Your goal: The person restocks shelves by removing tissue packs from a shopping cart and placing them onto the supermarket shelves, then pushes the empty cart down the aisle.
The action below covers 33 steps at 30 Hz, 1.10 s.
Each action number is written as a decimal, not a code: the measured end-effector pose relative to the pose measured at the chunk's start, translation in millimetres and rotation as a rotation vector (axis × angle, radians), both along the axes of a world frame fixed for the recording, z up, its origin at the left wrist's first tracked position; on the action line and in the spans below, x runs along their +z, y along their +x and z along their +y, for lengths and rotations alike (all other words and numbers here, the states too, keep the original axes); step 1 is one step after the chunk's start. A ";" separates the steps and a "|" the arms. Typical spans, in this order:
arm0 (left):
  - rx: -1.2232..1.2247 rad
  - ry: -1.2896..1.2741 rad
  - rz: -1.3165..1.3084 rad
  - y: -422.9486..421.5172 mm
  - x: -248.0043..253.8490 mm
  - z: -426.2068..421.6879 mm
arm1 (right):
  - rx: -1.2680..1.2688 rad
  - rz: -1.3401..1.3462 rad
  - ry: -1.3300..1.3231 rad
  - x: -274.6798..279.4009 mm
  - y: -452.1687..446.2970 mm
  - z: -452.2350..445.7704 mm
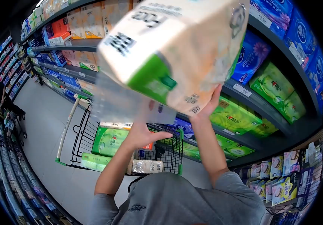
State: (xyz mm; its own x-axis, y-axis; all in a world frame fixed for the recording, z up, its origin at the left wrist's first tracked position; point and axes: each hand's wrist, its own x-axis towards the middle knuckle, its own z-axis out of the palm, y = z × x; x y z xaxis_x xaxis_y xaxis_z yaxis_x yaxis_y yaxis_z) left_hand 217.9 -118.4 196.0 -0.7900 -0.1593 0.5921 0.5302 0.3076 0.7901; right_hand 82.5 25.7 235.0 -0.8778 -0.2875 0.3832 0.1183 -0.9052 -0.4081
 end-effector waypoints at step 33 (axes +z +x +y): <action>0.164 -0.359 0.118 -229.0 99.4 -271.2 | -0.333 0.865 1.069 82.8 -148.2 -140.5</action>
State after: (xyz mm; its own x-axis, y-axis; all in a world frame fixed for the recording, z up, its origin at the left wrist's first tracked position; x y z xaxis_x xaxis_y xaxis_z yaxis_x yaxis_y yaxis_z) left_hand -11.1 -389.6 295.4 -0.6945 -0.0447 0.7181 0.5316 0.6407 0.5540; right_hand -65.7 -114.8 317.8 -0.5643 -0.6064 0.5602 -0.6737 -0.0539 -0.7371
